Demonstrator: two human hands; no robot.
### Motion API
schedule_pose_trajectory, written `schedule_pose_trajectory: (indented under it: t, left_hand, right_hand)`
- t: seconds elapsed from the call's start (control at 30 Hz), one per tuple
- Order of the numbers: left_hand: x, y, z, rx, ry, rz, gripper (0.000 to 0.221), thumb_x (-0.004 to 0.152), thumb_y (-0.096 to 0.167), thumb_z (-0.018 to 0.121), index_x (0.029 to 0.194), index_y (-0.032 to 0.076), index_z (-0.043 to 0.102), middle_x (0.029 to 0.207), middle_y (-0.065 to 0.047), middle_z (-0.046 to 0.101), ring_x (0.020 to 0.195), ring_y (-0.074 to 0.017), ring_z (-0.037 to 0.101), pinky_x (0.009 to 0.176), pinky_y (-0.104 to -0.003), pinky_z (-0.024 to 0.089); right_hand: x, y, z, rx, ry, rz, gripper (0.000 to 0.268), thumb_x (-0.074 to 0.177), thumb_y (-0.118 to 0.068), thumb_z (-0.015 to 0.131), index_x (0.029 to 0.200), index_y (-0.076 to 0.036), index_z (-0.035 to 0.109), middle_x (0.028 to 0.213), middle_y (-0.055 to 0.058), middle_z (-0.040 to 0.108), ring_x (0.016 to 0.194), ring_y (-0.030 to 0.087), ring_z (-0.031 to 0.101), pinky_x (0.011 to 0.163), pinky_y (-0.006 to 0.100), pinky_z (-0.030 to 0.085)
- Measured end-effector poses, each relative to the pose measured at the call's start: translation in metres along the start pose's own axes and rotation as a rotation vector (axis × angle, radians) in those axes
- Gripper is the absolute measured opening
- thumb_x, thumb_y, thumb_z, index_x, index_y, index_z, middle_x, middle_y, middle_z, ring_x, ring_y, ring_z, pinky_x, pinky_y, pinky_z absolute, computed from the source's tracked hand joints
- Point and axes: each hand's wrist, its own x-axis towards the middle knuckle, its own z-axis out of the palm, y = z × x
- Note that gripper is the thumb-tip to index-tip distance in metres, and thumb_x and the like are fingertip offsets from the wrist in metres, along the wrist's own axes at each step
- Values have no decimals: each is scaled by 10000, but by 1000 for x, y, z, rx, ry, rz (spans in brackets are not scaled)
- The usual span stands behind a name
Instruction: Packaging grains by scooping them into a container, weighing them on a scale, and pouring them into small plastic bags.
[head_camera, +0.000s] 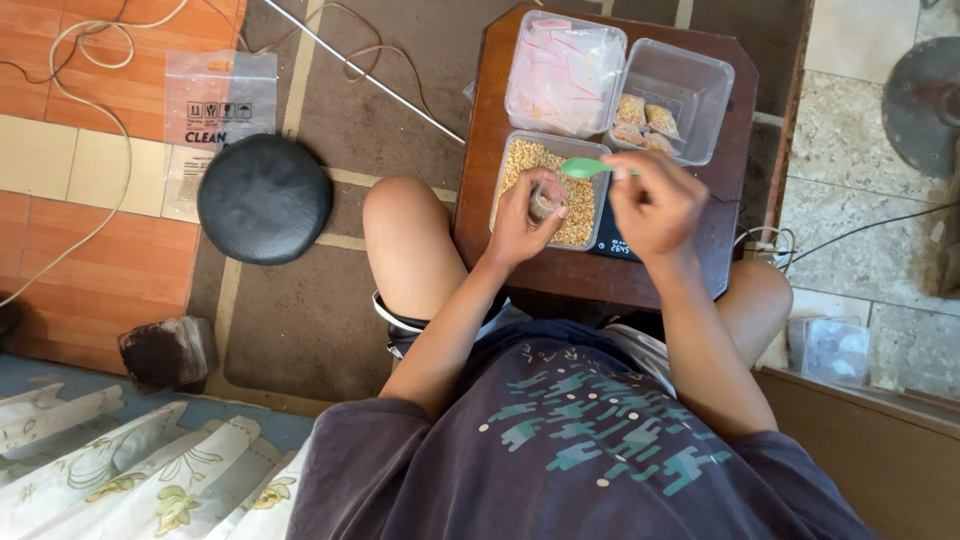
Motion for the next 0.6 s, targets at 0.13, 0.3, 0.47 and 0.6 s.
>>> schedule_pose_trajectory:
  t: [0.13, 0.3, 0.47, 0.6]
  left_hand:
    - [-3, -6, 0, -2, 9, -9, 406, 880, 234, 768, 1194, 73, 568, 855, -134, 704, 770, -343, 714, 716, -442, 558]
    - [0, 21, -1, 9, -23, -111, 385, 865, 120, 695, 1196, 56, 511, 949, -64, 652, 840, -181, 624, 802, -312, 527]
    - [0, 18, 0, 7, -40, -85, 378, 873, 112, 688, 1197, 51, 504, 943, -64, 637, 843, -176, 612, 801, -312, 521]
    - [1, 21, 2, -9, -32, -57, 339, 875, 75, 678, 1169, 38, 513, 943, -64, 607, 842, -172, 598, 812, -311, 519]
  right_hand:
    - [-32, 34, -25, 40, 143, 198, 192, 1024, 61, 639, 952, -21, 798, 786, 168, 730, 746, 371, 735, 700, 409, 542]
    - [-97, 64, -77, 601, 442, 936, 127, 1084, -109, 599, 1069, -125, 724, 635, -56, 490, 491, 28, 381, 491, 199, 324]
    - [-192, 61, -121, 667, 692, 1271, 79, 1031, -191, 612, 1079, -153, 661, 846, -26, 598, 564, 47, 420, 521, 207, 290]
    - [-308, 80, -147, 916, 886, 1237, 118, 1041, -176, 548, 1089, -122, 641, 865, -5, 691, 558, 56, 435, 514, 199, 356]
